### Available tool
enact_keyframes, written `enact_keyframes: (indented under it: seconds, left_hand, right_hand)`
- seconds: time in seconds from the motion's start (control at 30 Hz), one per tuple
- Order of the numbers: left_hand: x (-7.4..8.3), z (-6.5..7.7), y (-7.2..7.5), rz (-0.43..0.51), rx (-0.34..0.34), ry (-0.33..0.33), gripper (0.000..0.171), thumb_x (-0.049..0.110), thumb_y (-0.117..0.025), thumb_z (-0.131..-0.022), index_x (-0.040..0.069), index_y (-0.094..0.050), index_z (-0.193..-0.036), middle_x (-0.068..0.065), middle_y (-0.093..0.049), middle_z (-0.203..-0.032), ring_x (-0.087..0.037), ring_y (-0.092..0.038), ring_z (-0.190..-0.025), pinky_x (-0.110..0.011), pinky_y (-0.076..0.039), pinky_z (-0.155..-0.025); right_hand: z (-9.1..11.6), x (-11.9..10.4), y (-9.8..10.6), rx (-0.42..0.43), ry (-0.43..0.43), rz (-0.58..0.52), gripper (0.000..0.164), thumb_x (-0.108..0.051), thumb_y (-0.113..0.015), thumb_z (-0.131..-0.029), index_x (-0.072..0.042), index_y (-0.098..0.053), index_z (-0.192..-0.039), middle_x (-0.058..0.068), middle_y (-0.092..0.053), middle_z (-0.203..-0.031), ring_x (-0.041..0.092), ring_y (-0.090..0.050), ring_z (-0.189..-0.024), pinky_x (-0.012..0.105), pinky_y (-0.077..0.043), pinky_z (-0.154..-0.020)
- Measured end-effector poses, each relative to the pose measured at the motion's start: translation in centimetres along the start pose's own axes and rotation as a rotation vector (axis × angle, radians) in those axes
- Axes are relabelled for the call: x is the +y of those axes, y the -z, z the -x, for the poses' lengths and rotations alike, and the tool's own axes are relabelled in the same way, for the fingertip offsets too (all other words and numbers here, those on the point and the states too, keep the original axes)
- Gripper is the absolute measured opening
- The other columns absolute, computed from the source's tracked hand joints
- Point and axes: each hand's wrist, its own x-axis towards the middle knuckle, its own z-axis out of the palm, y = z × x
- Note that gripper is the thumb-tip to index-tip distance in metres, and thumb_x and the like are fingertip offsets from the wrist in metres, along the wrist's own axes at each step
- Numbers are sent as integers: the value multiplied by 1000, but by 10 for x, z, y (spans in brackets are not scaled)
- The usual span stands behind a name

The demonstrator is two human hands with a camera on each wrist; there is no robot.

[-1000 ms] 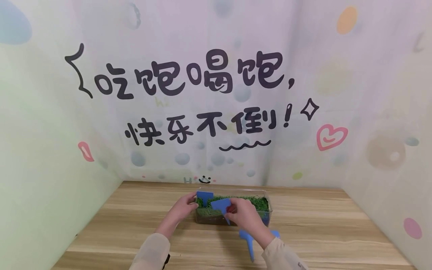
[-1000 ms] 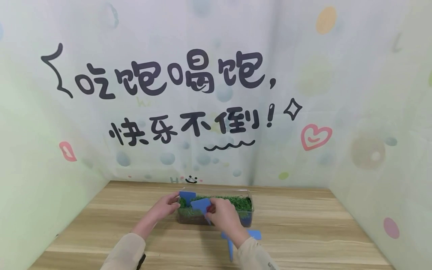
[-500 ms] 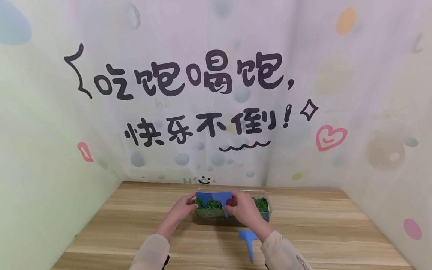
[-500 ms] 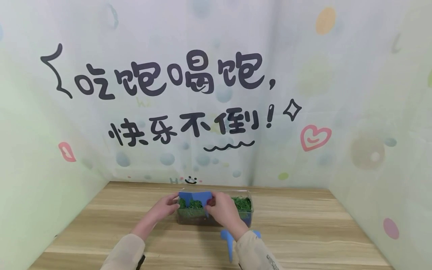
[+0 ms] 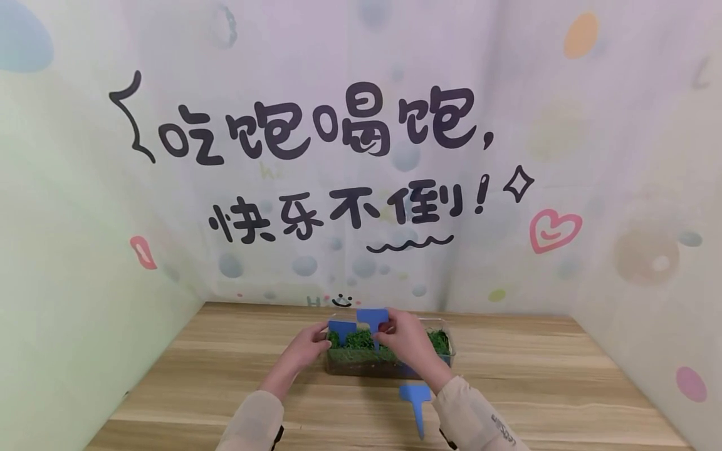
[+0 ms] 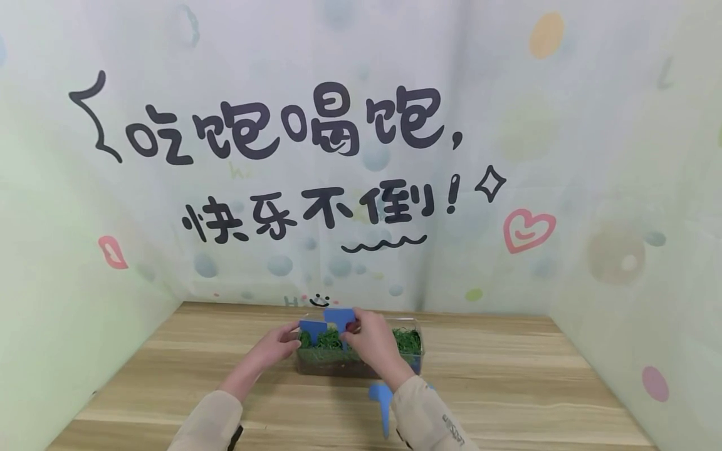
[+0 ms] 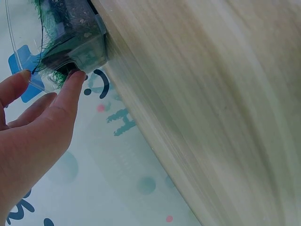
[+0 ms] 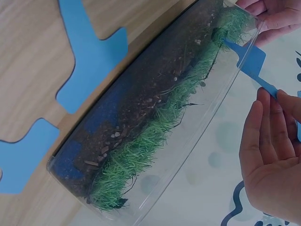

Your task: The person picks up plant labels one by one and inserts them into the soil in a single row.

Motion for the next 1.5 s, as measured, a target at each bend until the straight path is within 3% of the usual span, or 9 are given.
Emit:
enact_keyframes:
  seconds: [0.4, 0.6, 1.3, 1.5]
  left_hand:
    - [1, 1, 0, 8, -3, 10, 55, 2, -52, -99, -6, -35, -151, -34, -44, -148, -47, -43, -138, -54, -48, -105]
    - [1, 0, 0, -3, -6, 9, 55, 2, -53, -100, -6, -36, -151, -34, -43, -148, -47, -43, -138, -53, -49, -104]
    - [3, 0, 1, 31, -3, 7, 54, -1, -51, -100, -7, -34, -151, -32, -43, -149, -46, -43, -139, -51, -49, -105]
    - [2, 0, 0, 26, 0, 2, 55, -2, -51, -99, -8, -34, -151, -32, -44, -149, -46, -43, -138, -51, -50, -104]
  right_hand:
    - [-4, -1, -1, 11, -26, -14, 10, -10, -71, -91, -11, -64, -84, 4, -73, -86, 18, -71, -82, 33, -59, -69]
    - [-7, 2, -3, 33, -12, -38, 3, -12, -70, -92, -10, -70, -94, 5, -75, -91, 19, -72, -84, 36, -60, -73]
    - [-15, 11, -13, 75, -5, -31, 29, -11, -72, -90, -10, -52, -69, 4, -72, -82, 21, -72, -83, 33, -59, -68]
    - [-15, 13, -15, 82, -6, -27, 27, -10, -71, -91, -11, -55, -69, 5, -73, -83, 23, -73, -84, 35, -59, -69]
